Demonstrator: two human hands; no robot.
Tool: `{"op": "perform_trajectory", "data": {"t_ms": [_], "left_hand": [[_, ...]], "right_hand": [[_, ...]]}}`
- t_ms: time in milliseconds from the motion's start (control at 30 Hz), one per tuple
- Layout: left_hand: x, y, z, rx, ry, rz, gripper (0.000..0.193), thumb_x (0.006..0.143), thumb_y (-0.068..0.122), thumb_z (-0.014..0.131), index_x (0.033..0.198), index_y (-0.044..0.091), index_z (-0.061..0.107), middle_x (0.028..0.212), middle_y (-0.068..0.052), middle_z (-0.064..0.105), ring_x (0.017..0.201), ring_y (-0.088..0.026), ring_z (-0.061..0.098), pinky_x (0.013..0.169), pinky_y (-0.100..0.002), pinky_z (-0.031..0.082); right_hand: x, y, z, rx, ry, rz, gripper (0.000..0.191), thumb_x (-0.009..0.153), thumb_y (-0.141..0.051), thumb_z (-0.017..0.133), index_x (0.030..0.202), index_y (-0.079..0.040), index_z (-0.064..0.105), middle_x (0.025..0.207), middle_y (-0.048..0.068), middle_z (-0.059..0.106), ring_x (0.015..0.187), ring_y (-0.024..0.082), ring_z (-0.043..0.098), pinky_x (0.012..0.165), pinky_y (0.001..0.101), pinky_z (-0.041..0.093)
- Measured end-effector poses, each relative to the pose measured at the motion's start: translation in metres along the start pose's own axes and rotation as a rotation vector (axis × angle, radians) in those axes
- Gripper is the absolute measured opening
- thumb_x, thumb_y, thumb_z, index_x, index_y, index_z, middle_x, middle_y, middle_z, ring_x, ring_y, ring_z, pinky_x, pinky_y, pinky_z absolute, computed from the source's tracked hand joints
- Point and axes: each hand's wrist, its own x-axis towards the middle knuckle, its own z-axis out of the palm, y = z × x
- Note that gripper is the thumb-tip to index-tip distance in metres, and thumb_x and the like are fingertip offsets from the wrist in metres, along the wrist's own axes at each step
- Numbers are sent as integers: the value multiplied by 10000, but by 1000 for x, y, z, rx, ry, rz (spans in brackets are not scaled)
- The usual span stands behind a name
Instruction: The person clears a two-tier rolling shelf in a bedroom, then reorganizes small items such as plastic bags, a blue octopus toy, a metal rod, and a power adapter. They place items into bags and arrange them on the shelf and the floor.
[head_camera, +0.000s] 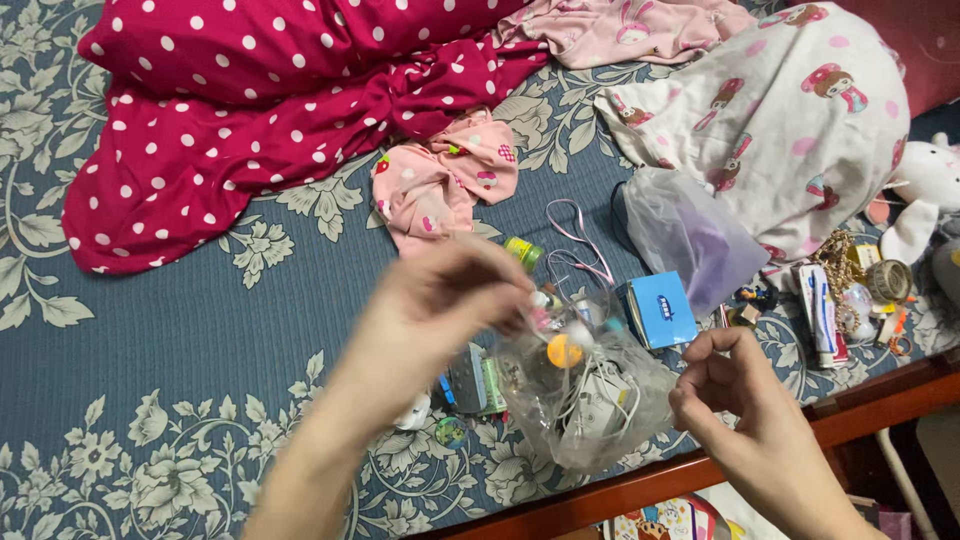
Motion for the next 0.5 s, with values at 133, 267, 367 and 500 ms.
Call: {"op": "perform_trajectory", "data": {"t_ms": [133,267,367,500], "left_hand": [[16,-31,51,790,-242,-192,131,903,118,672,1005,81,744,934,-142,778,866,-287,757,800,-400,578],[11,-44,72,1318,-295,-14,230,740,31,683,962,62,737,988,-201,730,987,-380,702,857,-479,559],[11,-34,68,1099,-350,-11,279,819,133,711,1091,78,728,965,-196,738,949,-364,710,845,-480,549],[3,-19,32,506,-155,-234,240,940,224,629,1130,103,710,908,-112,792,855,-254,787,753,-399,609]], "right_hand": [[-1,-3,-2,-29,27,-31,337,846,-19,649,1137,-57,484,830,71,636,765,147,651,718,313,556],[-4,-7,-3,-50,53,55,323,843,-7,644,1125,-57,494,809,79,646,732,167,660,708,330,568],[-6,-5,-4,-101,88,46,317,860,-41,667,1127,-65,497,812,69,656,757,149,652,718,319,551],[-8,11,-8,-33,88,16,349,847,4,640,1156,-50,486,825,81,636,761,159,644,715,323,562]]}}
